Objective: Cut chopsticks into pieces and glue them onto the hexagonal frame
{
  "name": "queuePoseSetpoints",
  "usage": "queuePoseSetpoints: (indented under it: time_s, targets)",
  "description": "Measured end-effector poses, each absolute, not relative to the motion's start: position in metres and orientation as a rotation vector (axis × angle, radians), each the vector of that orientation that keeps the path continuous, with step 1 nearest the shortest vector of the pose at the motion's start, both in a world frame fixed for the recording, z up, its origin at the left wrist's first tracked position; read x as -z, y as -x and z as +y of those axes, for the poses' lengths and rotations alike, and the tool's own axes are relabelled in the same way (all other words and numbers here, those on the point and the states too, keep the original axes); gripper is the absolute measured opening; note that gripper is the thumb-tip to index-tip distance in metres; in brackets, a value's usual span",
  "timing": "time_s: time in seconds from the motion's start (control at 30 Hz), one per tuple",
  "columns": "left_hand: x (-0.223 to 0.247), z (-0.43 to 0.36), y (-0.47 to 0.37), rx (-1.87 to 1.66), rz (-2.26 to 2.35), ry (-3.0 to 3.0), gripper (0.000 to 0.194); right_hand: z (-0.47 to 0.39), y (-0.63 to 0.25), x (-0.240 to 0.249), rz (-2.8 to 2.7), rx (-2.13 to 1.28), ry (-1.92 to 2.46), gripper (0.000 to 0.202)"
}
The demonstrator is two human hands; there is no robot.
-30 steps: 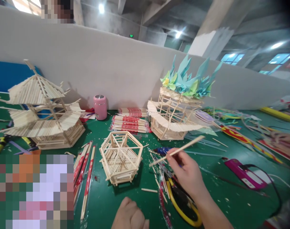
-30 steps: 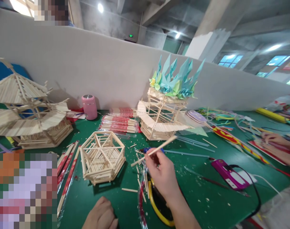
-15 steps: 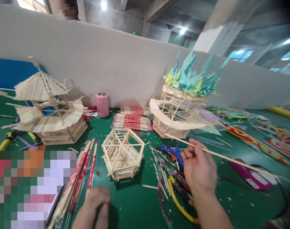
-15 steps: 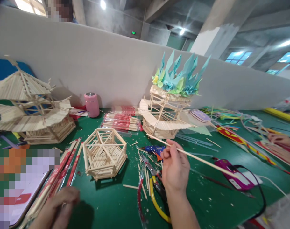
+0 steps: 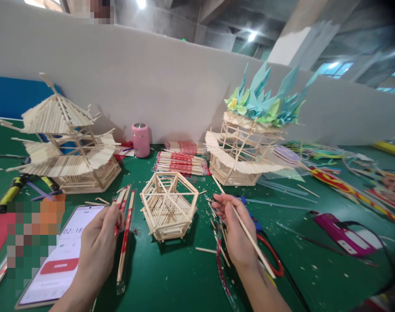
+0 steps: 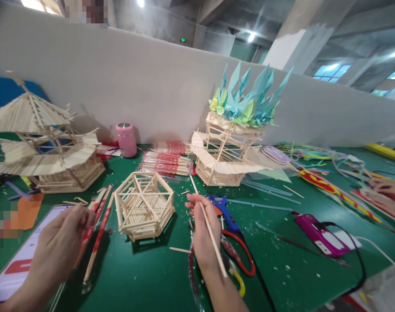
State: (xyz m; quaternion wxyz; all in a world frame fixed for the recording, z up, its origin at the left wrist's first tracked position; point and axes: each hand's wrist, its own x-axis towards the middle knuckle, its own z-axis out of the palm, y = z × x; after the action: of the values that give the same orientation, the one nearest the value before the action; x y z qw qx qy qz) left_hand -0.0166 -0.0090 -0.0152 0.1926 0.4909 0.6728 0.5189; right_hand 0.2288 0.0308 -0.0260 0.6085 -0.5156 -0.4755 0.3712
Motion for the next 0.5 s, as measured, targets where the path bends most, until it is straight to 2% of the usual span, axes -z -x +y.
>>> queuePoseSetpoints:
  time_s: [0.13, 0.37, 0.5]
  targets:
    - [0.021, 0.014, 0.015, -1.513, 1.737, -1.112, 0.034, 0.036, -0.217, 0.029, -1.191, -0.895, 1.214, 0.029]
    - [0.022, 0.03, -0.009, -1.454, 1.401, -0.849, 0.064, 0.042, -0.203, 0.031, -1.321, -1.01, 1.204, 0.034]
    - [0.019, 0.025, -0.015, -1.466, 1.338, -0.839, 0.062, 0.039, -0.203, 0.033, -1.329, -1.005, 1.225, 0.032]
